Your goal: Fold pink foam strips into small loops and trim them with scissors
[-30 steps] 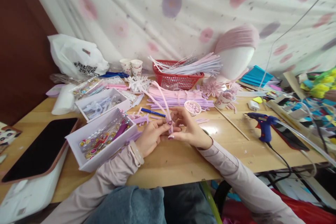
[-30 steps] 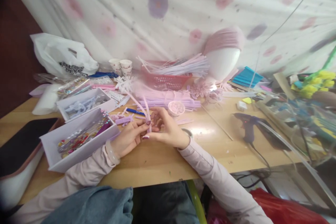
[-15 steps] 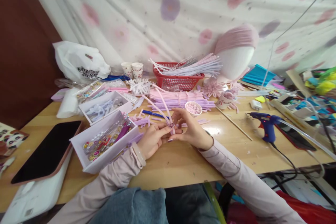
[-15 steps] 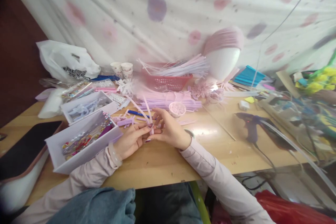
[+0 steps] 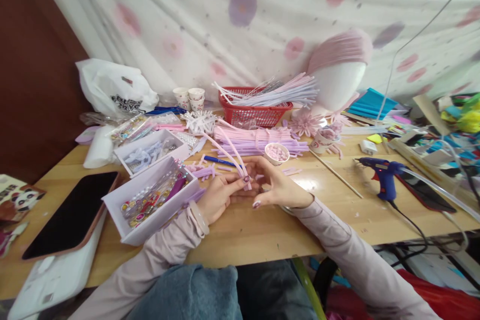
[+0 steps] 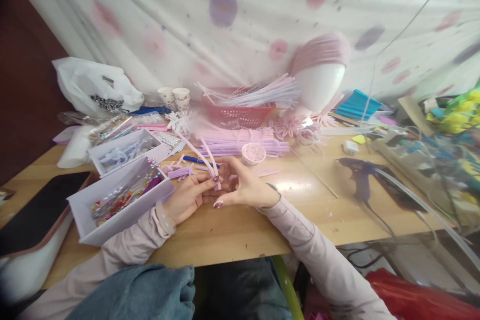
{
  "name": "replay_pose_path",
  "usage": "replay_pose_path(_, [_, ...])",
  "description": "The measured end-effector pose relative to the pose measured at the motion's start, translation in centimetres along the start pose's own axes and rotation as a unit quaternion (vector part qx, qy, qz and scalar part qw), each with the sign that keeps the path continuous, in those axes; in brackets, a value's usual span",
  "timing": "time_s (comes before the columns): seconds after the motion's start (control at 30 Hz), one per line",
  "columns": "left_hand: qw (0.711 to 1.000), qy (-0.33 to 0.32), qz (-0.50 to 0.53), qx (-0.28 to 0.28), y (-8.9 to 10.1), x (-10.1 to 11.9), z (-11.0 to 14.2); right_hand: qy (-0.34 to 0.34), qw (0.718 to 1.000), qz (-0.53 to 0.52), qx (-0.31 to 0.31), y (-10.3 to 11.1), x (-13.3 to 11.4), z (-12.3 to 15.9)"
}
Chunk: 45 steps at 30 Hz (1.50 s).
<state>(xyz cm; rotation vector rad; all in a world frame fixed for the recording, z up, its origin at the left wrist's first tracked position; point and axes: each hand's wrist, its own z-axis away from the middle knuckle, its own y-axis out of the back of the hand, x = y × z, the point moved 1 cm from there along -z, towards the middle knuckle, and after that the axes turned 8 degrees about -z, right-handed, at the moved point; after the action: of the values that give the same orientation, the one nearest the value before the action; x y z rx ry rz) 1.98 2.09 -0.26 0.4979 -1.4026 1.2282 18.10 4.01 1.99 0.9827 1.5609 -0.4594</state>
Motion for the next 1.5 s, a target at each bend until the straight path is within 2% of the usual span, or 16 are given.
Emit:
replay_pose_path(0.1, [0.999, 0.026, -0.040, -0.015, -0.1, 0.1, 0.3, -0.065, 0.991, -0.118, -0.005, -0.3, -0.5, -0.1])
replay_pose_path(0.23, [0.995, 0.030, -0.080, -0.044, -0.4, -0.1, 0.5, -0.099, 0.989, -0.113, -0.004, -0.8, -0.2, -0.3])
replay_pose_path(0.37, [0.994, 0.041, -0.093, -0.048, -0.5, -0.3, 0.4, -0.107, 0.988, -0.104, 0.027, -0.8, 0.3, -0.3])
replay_pose_path(0.53, [0.997, 0.045, -0.051, -0.022, -0.5, 0.0, 0.5, -0.101, 0.982, -0.137, 0.086, -0.6, 0.3, -0.1])
replay_pose_path(0.7, [0.999, 0.015, -0.051, -0.006, -0.5, 0.3, 0.5, -0.086, 0.980, -0.115, 0.135, -0.6, 0.8, -0.3])
replay_pose_path(1.03, [0.991, -0.037, -0.128, 0.009, -0.5, 0.2, 0.5, -0.114, 0.969, -0.160, 0.151, -1.0, 1.1, -0.4])
replay_pose_path(1.17, [0.992, -0.039, -0.118, 0.014, -0.5, 0.1, 0.4, -0.105, 0.956, -0.216, 0.170, -1.1, 1.7, -0.4])
replay_pose_path(1.4, [0.994, -0.038, -0.100, 0.038, -0.5, 0.2, 0.5, -0.089, 0.950, -0.263, 0.145, -1.0, 1.5, -0.3])
replay_pose_path(1.5, [0.999, -0.016, -0.047, 0.009, -0.5, 0.2, 0.6, -0.079, 0.942, -0.309, 0.102, -1.0, 1.1, -0.2])
